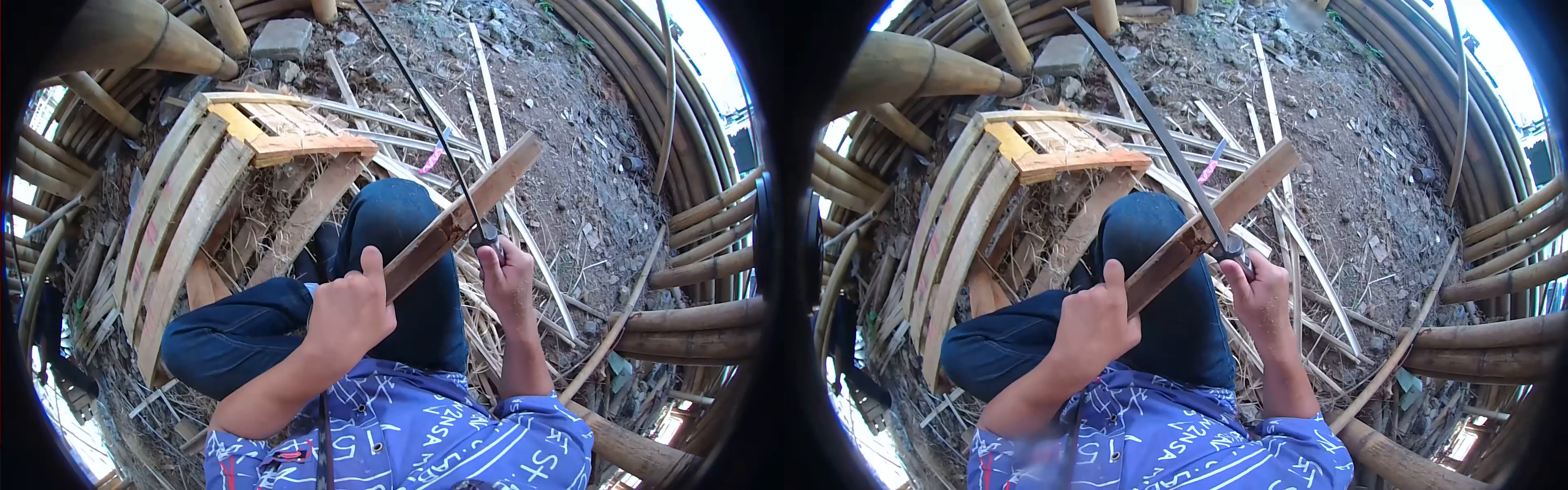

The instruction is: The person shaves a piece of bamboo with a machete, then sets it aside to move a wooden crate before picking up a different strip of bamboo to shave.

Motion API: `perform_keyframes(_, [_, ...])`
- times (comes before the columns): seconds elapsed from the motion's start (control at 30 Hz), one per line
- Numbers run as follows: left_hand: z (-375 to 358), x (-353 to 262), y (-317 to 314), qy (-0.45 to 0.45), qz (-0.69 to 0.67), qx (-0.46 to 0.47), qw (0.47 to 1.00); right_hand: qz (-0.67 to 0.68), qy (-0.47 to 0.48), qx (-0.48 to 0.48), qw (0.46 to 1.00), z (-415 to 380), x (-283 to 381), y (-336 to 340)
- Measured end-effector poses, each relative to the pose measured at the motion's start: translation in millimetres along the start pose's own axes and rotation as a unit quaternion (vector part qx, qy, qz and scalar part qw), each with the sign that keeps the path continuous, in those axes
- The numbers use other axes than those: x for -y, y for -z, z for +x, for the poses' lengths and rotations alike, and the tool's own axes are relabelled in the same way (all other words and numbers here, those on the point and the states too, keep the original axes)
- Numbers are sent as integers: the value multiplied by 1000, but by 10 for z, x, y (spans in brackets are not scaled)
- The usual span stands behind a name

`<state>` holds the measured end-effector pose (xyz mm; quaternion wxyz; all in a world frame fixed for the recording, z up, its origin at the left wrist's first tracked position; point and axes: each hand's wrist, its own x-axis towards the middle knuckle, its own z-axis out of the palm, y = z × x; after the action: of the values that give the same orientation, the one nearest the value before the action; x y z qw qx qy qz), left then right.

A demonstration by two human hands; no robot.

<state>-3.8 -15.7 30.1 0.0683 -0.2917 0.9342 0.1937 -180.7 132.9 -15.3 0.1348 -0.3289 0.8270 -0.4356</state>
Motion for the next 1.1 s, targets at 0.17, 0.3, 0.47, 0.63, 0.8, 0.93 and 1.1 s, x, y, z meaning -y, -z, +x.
perform_keyframes(0.17, [47, -2, -30, -27, 44, -21, 998, -26, -19, 29, 999, 2, 14, 79])
perform_keyframes(0.3, [82, 4, -20, -35, 19, -17, 999, -41, -12, 45, 998, 23, -81, 86])
perform_keyframes(0.47, [95, 41, -80, -55, -1, -16, 998, -152, 65, 23, 986, 166, -200, 157])
perform_keyframes(0.63, [87, 15, -94, -57, -8, -31, 998, -185, 110, 10, 977, 245, -289, 156])
perform_keyframes(0.8, [-12, 108, -35, -58, 4, -35, 998, -201, 18, -122, 972, 587, -957, 554])
perform_keyframes(0.93, [-99, 250, -111, -53, -14, -49, 997, -196, -143, -152, 958, 703, -1123, 958])
perform_keyframes(1.1, [-73, 182, -112, -33, -50, -17, 998, 97, -210, -189, 954, 192, -983, 460])
